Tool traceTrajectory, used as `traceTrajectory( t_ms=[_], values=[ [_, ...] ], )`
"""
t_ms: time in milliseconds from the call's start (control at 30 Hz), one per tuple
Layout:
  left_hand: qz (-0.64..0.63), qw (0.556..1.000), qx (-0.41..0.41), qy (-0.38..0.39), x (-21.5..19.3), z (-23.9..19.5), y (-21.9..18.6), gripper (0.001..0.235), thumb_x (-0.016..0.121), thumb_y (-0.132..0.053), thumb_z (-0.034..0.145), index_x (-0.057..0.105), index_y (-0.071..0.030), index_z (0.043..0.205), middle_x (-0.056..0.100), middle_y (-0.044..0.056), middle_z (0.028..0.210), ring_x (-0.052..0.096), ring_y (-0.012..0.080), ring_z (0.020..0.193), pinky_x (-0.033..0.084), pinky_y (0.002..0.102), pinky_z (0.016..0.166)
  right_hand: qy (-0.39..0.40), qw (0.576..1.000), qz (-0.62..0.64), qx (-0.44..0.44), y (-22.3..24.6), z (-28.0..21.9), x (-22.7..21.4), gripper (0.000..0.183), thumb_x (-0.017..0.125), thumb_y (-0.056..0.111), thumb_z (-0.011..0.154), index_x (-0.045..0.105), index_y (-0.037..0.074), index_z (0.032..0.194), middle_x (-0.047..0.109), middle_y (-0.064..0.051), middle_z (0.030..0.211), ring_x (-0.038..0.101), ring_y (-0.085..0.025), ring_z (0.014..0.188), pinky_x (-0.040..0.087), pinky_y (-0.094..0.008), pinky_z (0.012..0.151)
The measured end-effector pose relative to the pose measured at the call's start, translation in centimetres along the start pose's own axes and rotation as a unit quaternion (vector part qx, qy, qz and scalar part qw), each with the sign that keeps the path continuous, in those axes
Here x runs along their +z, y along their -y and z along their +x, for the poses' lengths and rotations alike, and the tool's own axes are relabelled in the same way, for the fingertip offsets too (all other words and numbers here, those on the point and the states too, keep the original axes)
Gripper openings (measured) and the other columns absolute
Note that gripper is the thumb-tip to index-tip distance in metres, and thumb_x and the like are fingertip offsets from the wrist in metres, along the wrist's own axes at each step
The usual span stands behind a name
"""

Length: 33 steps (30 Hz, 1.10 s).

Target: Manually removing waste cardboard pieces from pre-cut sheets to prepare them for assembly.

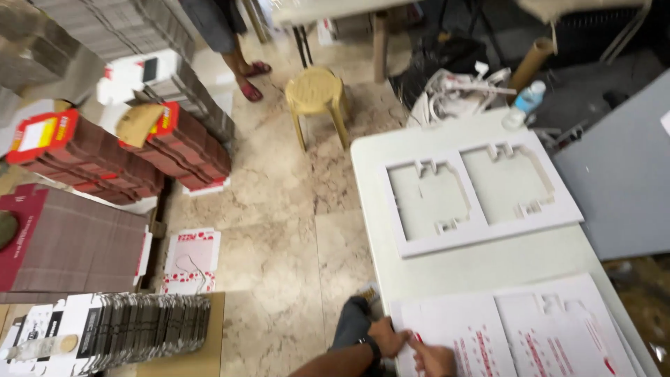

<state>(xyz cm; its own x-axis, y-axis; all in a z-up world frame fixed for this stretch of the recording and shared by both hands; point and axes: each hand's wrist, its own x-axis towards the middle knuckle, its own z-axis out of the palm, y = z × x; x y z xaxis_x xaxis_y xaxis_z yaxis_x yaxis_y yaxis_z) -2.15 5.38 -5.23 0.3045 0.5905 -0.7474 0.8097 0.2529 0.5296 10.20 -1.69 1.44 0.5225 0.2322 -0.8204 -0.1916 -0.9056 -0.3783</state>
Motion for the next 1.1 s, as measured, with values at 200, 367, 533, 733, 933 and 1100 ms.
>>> traceTrajectory(
  t_ms=[200, 367, 533, 733, 933, 1100],
  values=[
    [-0.023, 0.994, -0.102, 0.043, -3.3, -4.8, -5.6, 0.058, 0.059, -0.052, 0.092, 0.056, -0.012, 0.133, 0.063, 0.012, 0.133, 0.063, 0.0319, 0.119, 0.052, 0.041, 0.100, 0.043, 0.998, -0.001, 0.046, 2.6, -2.7, -2.1, 0.060, 0.087, 0.052, 0.073, 0.072, -0.006, 0.069, 0.064, -0.016, 0.054, 0.041, -0.021, 0.036, 0.029, -0.030, 0.036],
    [0.043, 0.985, -0.163, 0.041, -2.6, -4.2, -7.2, 0.050, 0.055, -0.054, 0.096, 0.055, -0.012, 0.124, 0.063, 0.013, 0.125, 0.063, 0.0339, 0.115, 0.053, 0.045, 0.096, 0.038, 0.995, 0.060, 0.067, 2.9, -2.2, -2.4, 0.057, 0.092, 0.044, 0.072, 0.074, -0.010, 0.070, 0.063, -0.019, 0.052, 0.040, -0.021, 0.035, 0.029, -0.029, 0.032],
    [0.098, 0.988, -0.111, -0.050, 1.0, -2.7, -4.6, 0.045, 0.055, -0.051, 0.093, 0.057, -0.011, 0.115, 0.067, 0.019, 0.113, 0.064, 0.0425, 0.108, 0.051, 0.054, 0.093, 0.044, 0.994, 0.068, 0.071, 0.9, 0.8, -1.8, 0.045, 0.088, 0.033, 0.077, 0.075, -0.008, 0.063, 0.064, -0.019, 0.050, 0.043, -0.024, 0.032, 0.032, -0.032, 0.030],
    [0.032, 0.992, -0.118, 0.020, -0.2, -2.6, -4.2, 0.070, 0.055, -0.063, 0.087, 0.047, -0.006, 0.126, 0.064, 0.021, 0.125, 0.063, 0.0419, 0.113, 0.051, 0.051, 0.093, 0.051, 0.992, 0.083, 0.078, 0.8, 1.8, -1.5, 0.042, 0.091, 0.028, 0.074, 0.078, -0.011, 0.070, 0.066, -0.020, 0.052, 0.050, -0.025, 0.037, 0.037, -0.032, 0.034],
    [0.033, 0.994, -0.107, 0.008, -0.2, -4.0, -5.4, 0.063, 0.053, -0.055, 0.086, 0.048, -0.005, 0.123, 0.066, 0.020, 0.123, 0.064, 0.0415, 0.110, 0.052, 0.051, 0.091, 0.035, 0.994, 0.067, 0.077, 2.2, -0.2, -2.6, 0.036, 0.087, 0.025, 0.074, 0.074, -0.005, 0.058, 0.064, -0.015, 0.047, 0.048, -0.022, 0.033, 0.035, -0.032, 0.031],
    [-0.087, 0.991, -0.103, 0.011, -3.7, -8.4, -10.1, 0.060, 0.060, -0.042, 0.075, 0.061, -0.011, 0.126, 0.074, 0.009, 0.117, 0.071, 0.0299, 0.105, 0.056, 0.039, 0.087, 0.033, 0.995, 0.018, 0.088, 3.4, -1.3, -3.1, 0.048, 0.085, 0.032, 0.079, 0.070, -0.003, 0.050, 0.062, -0.015, 0.043, 0.055, -0.024, 0.036, 0.042, -0.034, 0.036]
  ],
)
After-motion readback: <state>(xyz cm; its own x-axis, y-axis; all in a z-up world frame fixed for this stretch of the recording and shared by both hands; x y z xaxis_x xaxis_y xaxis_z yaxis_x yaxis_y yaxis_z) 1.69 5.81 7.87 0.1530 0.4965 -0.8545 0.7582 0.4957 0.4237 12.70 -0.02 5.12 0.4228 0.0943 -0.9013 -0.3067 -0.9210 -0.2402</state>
